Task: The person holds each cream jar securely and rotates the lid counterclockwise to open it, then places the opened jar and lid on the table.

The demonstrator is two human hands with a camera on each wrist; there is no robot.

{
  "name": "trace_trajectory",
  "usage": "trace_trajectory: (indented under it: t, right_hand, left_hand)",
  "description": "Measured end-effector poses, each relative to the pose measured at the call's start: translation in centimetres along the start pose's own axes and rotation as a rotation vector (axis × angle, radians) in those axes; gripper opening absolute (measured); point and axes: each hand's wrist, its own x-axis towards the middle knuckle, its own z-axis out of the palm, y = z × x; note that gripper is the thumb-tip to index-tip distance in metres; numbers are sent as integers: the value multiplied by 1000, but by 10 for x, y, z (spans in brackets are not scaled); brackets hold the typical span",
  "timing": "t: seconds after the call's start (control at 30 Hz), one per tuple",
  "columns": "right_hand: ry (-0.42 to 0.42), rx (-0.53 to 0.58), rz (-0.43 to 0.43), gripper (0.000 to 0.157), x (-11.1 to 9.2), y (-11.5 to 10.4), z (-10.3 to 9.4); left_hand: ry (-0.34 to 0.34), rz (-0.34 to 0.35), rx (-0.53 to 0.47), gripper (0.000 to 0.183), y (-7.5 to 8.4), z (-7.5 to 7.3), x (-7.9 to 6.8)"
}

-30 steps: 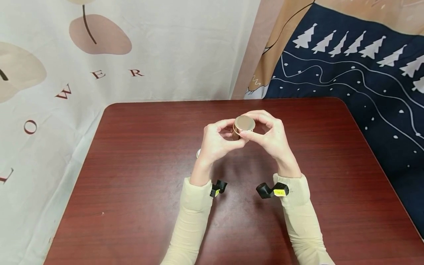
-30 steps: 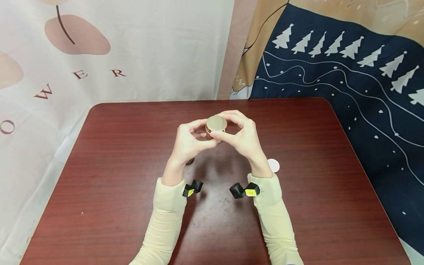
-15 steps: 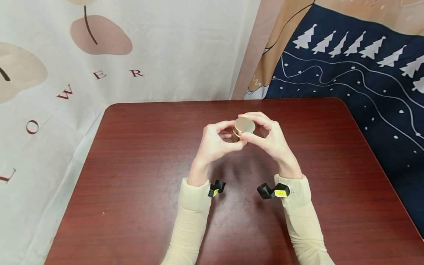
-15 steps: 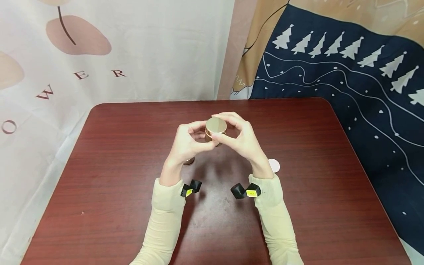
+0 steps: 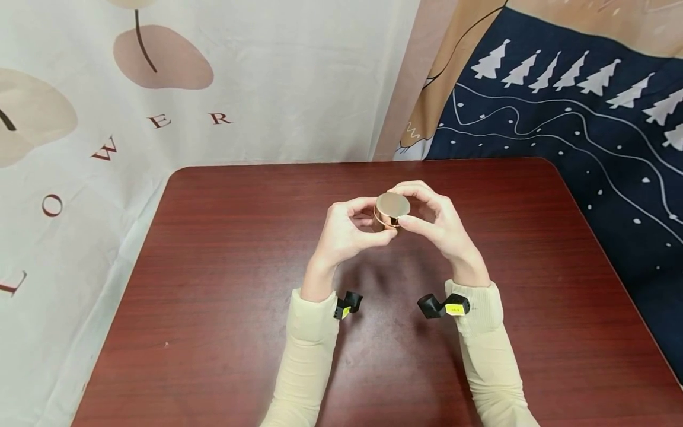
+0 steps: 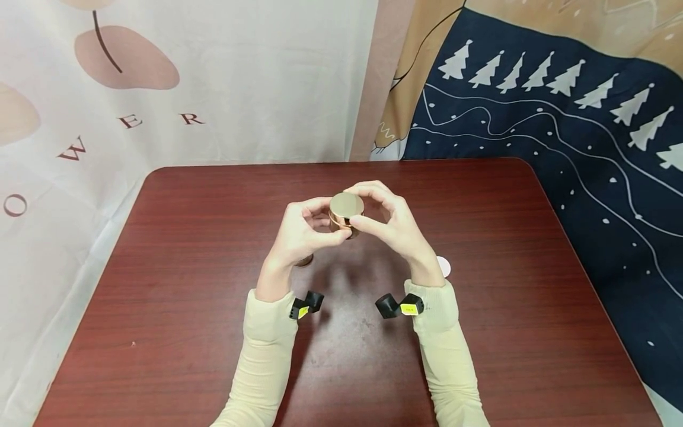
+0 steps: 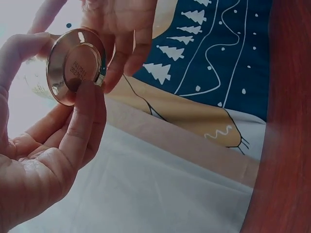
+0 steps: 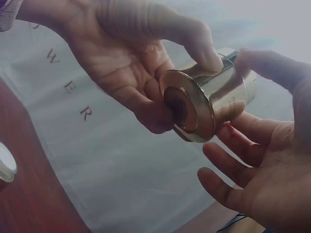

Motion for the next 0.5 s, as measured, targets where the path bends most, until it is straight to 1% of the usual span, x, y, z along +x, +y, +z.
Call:
trace_trajectory:
  t: [0.07, 0.13, 0.27, 0.33, 0.37, 0.43, 0.5]
  right_hand:
    - [-12, -19, -4, 32, -1, 1, 0]
    - [19, -79, -7, 37, -2, 1, 2]
    - [159, -240, 25, 43, -3, 0, 8]
    - [218, -292, 39, 42, -3, -3, 12]
    - [235, -303, 44, 42, -2, -4, 13]
    - [240, -310, 41, 38, -1, -12, 17]
    - [208, -303, 16, 36, -1, -17, 17]
  left_hand:
    - [-1, -1, 3, 37, -1, 0, 1]
    - [5, -4, 10, 37, -2, 1, 1]
    - [20, -7, 36, 38, -3, 3, 2]
    - [24, -8, 51, 38, -3, 4, 2]
    - [25, -7, 56, 38, -3, 4, 3]
    - [23, -10, 52, 37, -3, 5, 3]
    - [19, -12, 42, 37, -3, 5, 2]
